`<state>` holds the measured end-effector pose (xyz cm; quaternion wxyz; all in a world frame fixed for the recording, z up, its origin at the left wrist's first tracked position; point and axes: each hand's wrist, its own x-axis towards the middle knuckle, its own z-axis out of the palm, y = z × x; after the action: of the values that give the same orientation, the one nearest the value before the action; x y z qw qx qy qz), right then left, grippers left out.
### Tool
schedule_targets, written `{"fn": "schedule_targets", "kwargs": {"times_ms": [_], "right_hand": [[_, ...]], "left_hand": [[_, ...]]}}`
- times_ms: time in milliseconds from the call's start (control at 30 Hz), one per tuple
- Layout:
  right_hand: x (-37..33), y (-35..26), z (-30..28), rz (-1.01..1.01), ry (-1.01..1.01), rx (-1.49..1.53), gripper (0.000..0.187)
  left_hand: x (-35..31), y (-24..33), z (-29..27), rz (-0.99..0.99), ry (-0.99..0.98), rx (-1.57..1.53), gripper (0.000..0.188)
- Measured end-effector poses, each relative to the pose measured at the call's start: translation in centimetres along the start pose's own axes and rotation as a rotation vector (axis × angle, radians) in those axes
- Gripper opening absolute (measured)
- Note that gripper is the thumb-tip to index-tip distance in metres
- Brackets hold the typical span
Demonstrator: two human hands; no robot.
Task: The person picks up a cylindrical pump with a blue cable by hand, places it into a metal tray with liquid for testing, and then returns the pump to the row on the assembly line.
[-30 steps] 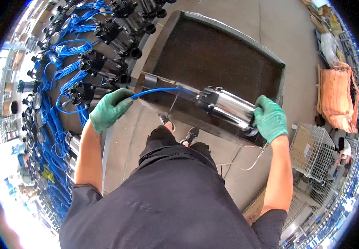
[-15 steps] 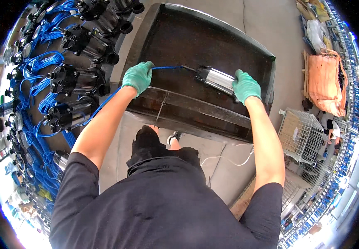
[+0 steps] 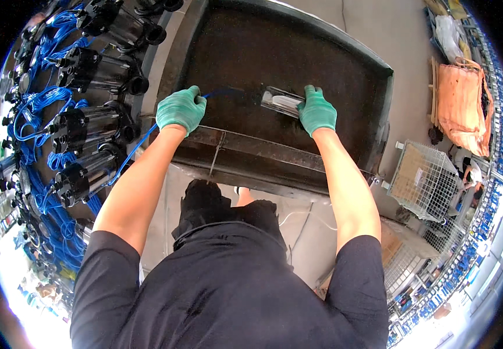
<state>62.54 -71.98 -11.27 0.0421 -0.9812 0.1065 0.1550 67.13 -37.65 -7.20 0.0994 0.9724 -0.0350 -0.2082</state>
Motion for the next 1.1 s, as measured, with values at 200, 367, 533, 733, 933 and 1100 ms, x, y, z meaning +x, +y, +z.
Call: {"fn": "schedule_targets", "kwargs": {"times_ms": [200,367,533,733,933,1100], "right_hand": [[-0.1,0.4,1.2,0.009,0.085,0.072,0.047],[-4.1,2.9,-1.8,-0.103,0.23,0.163,0.043],[-9.4,12.7,-2.3,0.035,0.333,0.239,0.033],[-11.1,19.9,2.5,0.27,0.357,0.377,0.025],[-10.4,18.7,2.0,0.496,0.225,0.266,0.036],[-10.3,18.6,1.8,0.506,0.16,0.226,0.042]], "left_hand": [[0.5,0.6,0.5,-0.012,-0.017,0.021,0.028],[0.3,0.7,0.1,-0.02,-0.03,0.035,0.027],[0.3,1.0,0.3,-0.055,-0.019,0.08,0.031],[0.5,1.4,0.5,-0.084,-0.03,0.09,0.033],[0.4,1.5,0.8,-0.118,-0.019,0.115,0.032],[0.5,1.8,0.8,-0.136,-0.008,0.113,0.03]]}}
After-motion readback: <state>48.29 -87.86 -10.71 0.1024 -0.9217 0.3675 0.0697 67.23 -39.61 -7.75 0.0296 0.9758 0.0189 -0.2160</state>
